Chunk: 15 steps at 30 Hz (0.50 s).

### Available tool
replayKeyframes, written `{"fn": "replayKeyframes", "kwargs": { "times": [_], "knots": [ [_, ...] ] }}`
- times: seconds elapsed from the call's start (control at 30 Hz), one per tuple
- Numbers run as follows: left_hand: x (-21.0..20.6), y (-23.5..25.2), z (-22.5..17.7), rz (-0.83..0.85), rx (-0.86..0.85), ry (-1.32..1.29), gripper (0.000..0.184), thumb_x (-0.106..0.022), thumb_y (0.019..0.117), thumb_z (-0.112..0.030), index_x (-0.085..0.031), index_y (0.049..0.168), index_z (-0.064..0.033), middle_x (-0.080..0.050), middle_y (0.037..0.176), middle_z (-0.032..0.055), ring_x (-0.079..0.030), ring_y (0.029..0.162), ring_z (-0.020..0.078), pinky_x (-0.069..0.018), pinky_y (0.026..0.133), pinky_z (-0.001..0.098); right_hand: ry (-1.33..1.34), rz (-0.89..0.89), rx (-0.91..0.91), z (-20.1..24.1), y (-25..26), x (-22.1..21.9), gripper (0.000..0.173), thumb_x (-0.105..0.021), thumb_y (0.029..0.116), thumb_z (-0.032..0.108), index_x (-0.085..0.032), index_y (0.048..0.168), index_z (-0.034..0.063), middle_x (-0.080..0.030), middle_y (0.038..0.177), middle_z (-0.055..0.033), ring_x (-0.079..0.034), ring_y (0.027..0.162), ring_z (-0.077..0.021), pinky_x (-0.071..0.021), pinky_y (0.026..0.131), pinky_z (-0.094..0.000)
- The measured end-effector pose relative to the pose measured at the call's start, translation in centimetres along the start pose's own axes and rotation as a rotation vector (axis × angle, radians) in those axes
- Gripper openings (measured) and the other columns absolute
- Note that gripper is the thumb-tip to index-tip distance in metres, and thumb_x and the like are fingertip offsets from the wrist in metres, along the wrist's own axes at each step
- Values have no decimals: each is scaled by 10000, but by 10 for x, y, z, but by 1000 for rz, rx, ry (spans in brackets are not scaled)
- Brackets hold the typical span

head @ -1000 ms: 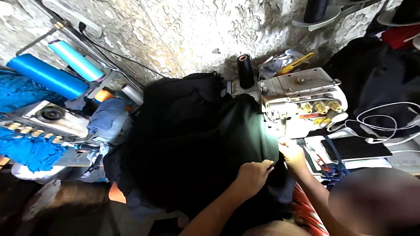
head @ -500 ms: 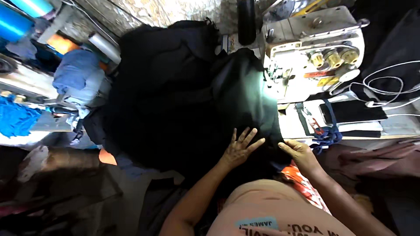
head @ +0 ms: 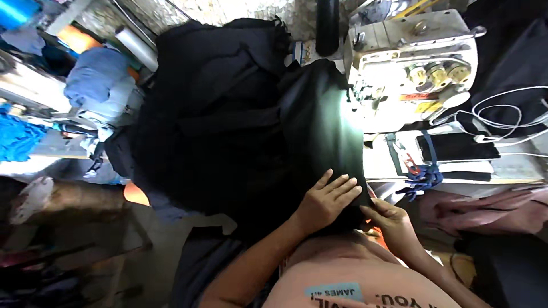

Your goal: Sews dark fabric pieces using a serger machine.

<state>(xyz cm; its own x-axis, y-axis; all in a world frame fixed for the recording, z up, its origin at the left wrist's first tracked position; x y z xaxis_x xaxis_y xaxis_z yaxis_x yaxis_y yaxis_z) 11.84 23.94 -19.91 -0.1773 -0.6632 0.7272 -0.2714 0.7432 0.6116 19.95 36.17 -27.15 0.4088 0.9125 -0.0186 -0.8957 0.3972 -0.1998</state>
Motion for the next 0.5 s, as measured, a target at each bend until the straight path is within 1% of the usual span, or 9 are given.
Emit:
{"fn": "replayKeyframes", "kwargs": {
  "times": [0.07,0.13,0.27,0.4,0.5],
  "knots": [
    [-13,-10,0,-16,19,-6,239,-575,1006,-41,-752,1165,-62,-749,1206,113,-676,1222,243,-463,1123,465,52,4,-14,0,-3,-2,136,-577,1000,72,-697,1027,13,-730,840,17,-699,650,-74,-618,588,-249],
    [-19,-14,-1,-54,35,-16,238,-569,1003,-28,-757,1148,-49,-755,1185,117,-683,1209,248,-480,1106,458,77,4,-30,1,-4,-3,139,-566,1004,61,-697,1030,19,-732,842,14,-700,661,-73,-616,597,-245],
    [-16,-11,-7,-103,58,-28,223,-581,996,-34,-759,1129,-47,-764,1164,104,-681,1212,232,-468,1118,443,103,12,-48,2,-6,-6,134,-557,1003,47,-685,1032,21,-734,835,10,-710,677,-83,-620,610,-250],
    [-19,-10,-11,-96,55,0,213,-602,995,-50,-752,1145,-36,-756,1183,114,-675,1222,240,-464,1122,455,134,-6,-63,1,-8,-9,128,-563,1005,53,-685,1029,22,-735,828,-1,-713,671,-96,-625,610,-262],
    [-19,-12,-13,-108,50,4,203,-611,998,-63,-753,1140,-34,-755,1181,118,-675,1220,242,-467,1119,451,131,-12,-36,2,-10,-10,127,-566,1009,55,-683,1036,14,-737,849,-7,-718,678,-100,-630,613,-262]
  ]
}}
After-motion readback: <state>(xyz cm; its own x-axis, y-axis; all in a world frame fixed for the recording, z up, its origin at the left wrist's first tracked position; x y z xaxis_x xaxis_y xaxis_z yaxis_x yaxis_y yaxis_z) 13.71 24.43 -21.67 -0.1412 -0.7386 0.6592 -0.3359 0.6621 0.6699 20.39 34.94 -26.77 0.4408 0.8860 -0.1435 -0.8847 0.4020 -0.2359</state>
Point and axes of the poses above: each hand's wrist, its own y-axis towards the middle knuckle, its own x-axis out of the back of the hand, z = x × y, the point moved 9 cm from there along y, towards the middle knuckle
